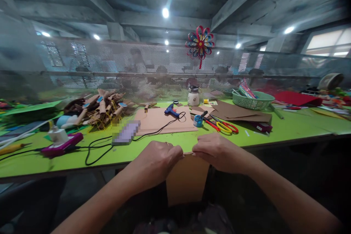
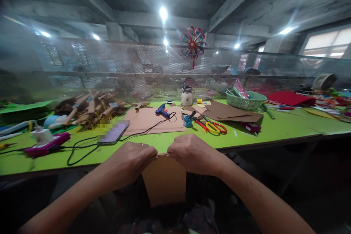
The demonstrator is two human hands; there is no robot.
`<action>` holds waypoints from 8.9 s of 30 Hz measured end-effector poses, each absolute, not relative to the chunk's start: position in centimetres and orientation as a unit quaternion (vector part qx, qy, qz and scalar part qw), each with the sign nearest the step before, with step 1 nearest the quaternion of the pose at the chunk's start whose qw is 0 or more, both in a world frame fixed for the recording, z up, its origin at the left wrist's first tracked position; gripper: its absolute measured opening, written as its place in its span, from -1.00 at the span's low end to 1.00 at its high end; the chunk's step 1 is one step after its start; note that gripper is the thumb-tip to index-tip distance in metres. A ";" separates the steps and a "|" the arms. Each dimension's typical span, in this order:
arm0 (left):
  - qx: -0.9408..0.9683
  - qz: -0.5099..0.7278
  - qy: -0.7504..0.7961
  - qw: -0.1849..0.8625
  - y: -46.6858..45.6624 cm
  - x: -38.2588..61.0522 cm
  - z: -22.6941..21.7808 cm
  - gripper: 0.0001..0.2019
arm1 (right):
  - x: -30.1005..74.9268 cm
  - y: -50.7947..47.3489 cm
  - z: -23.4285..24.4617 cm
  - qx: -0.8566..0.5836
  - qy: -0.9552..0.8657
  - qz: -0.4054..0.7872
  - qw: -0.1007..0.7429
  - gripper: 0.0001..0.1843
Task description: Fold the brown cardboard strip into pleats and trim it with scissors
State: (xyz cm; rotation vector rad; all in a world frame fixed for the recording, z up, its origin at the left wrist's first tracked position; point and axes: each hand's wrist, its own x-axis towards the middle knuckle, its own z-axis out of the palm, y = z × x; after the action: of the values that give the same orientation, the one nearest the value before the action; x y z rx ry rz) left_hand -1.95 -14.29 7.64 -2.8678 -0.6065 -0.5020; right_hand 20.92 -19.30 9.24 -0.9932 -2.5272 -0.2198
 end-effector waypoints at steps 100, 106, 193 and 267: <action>-0.796 -0.328 -0.340 -0.377 -10.9 -5.0 5.2 -0.68 | 21.2 -16.1 4.9 -0.397 -0.782 0.275 0.394 -0.63; -0.726 -0.378 -0.329 -0.471 -10.8 -4.1 4.1 -0.68 | 21.0 -17.0 4.0 -0.400 -0.738 0.306 0.449 -0.63; -0.920 -0.225 -0.306 -0.095 -1.6 0.4 -1.2 -0.93 | 23.9 -4.7 -1.5 -0.385 -0.899 0.004 0.208 -0.85; -0.916 -0.154 -0.281 -0.242 -1.4 1.5 3.9 -0.68 | 22.8 -5.7 3.9 -0.394 -0.891 0.101 0.202 -0.80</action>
State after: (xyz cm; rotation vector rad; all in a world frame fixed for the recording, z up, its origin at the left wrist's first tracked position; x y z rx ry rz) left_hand 1.54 -1.45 3.87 -3.4265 -1.0494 -0.5754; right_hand 22.77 -5.75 3.94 -1.0999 -2.4874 0.2818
